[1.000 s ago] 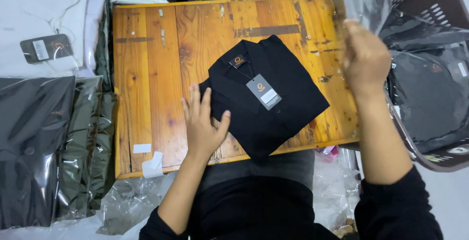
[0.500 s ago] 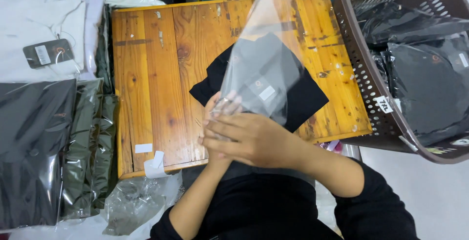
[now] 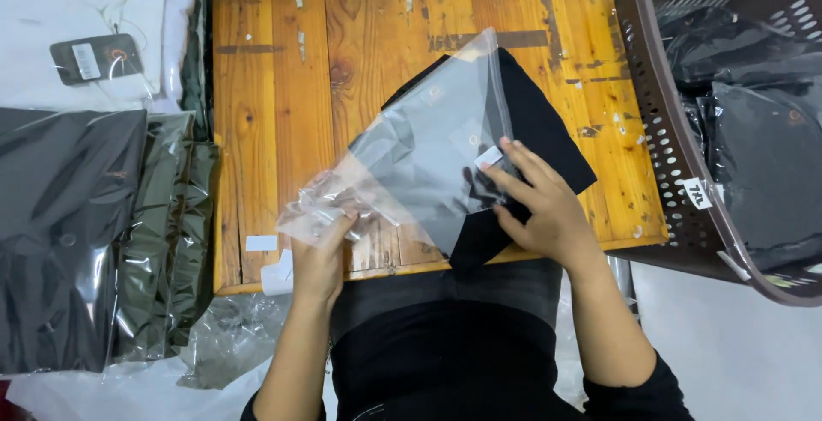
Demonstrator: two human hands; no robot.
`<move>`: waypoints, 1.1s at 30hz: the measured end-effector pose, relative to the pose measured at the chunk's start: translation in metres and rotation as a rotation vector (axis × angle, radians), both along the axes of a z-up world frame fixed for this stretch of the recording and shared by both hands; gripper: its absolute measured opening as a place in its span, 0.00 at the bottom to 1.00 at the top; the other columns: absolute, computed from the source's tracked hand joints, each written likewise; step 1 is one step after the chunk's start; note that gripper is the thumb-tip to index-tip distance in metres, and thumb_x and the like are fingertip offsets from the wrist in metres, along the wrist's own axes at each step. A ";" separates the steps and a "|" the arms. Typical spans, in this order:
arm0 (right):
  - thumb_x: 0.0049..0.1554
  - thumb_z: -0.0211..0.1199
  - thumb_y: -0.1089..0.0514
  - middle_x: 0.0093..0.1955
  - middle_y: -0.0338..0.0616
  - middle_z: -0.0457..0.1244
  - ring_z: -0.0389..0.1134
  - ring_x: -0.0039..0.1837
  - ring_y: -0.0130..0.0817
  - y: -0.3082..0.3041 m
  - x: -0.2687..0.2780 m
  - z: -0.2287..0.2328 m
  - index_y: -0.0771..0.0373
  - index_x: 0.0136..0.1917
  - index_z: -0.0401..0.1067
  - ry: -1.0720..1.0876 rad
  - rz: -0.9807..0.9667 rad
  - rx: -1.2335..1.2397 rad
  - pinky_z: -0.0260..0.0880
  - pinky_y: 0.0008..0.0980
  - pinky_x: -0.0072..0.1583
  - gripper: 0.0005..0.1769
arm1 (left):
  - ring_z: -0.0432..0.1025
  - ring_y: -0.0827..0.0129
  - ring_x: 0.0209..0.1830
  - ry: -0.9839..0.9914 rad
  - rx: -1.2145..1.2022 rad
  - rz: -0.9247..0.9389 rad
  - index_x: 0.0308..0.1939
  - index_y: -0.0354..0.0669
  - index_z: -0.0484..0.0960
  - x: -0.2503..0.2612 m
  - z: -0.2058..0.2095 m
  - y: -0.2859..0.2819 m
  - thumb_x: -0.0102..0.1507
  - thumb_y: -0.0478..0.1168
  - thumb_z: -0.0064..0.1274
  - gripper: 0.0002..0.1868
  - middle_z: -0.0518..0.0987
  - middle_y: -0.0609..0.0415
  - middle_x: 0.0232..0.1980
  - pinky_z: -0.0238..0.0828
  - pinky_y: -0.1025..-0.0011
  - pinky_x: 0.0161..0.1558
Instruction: Folding black shirts and placing them into clear plastic adhesive bags for shipping.
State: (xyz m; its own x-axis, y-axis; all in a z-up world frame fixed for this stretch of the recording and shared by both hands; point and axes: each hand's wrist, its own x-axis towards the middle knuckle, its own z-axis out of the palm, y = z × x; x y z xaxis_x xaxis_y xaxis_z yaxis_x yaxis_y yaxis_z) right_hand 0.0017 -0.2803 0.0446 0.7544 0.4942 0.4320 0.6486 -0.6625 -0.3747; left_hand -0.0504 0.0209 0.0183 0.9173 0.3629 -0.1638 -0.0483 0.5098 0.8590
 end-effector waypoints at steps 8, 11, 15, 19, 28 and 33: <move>0.58 0.66 0.59 0.59 0.33 0.72 0.70 0.66 0.40 0.004 0.018 -0.018 0.44 0.56 0.82 -0.176 -0.116 -0.036 0.66 0.41 0.66 0.14 | 0.68 0.49 0.68 0.024 0.211 -0.056 0.78 0.37 0.50 -0.006 0.005 0.019 0.49 0.26 0.68 0.58 0.69 0.36 0.67 0.69 0.56 0.68; 0.61 0.65 0.58 0.55 0.31 0.74 0.73 0.62 0.40 0.007 0.019 -0.006 0.44 0.54 0.83 -0.270 -0.121 0.067 0.68 0.39 0.63 0.11 | 0.75 0.56 0.53 -0.094 0.267 -0.119 0.81 0.46 0.39 -0.007 0.026 0.026 0.52 0.23 0.66 0.63 0.76 0.36 0.55 0.75 0.66 0.56; 0.62 0.63 0.64 0.50 0.32 0.75 0.76 0.56 0.44 0.010 0.011 0.008 0.48 0.51 0.85 -0.418 -0.134 0.135 0.70 0.40 0.58 0.13 | 0.82 0.62 0.34 -0.174 -0.043 -0.322 0.66 0.44 0.53 -0.002 0.088 0.034 0.58 0.42 0.51 0.36 0.85 0.39 0.39 0.82 0.73 0.40; 0.63 0.61 0.77 0.54 0.47 0.73 0.75 0.57 0.51 0.010 0.001 0.032 0.65 0.52 0.81 -0.468 -0.108 0.091 0.72 0.39 0.53 0.12 | 0.84 0.60 0.29 -0.087 -0.514 -0.526 0.41 0.28 0.83 0.001 0.107 0.055 0.61 0.75 0.35 0.47 0.85 0.42 0.35 0.86 0.70 0.32; 0.65 0.61 0.77 0.53 0.53 0.72 0.71 0.60 0.54 -0.011 -0.004 0.019 0.70 0.52 0.77 -0.470 -0.276 0.237 0.72 0.47 0.65 0.08 | 0.65 0.66 0.40 0.355 0.965 -0.281 0.73 0.55 0.74 -0.009 0.100 0.056 0.62 0.71 0.15 0.48 0.63 0.56 0.36 0.54 0.70 0.46; 0.67 0.63 0.69 0.52 0.60 0.72 0.66 0.62 0.58 -0.023 -0.004 0.033 0.75 0.50 0.78 -0.502 -0.286 0.257 0.68 0.47 0.65 0.05 | 0.74 0.61 0.46 -0.654 1.930 0.083 0.80 0.55 0.56 -0.011 0.016 0.077 0.74 0.35 0.58 0.36 0.86 0.54 0.52 0.58 0.66 0.35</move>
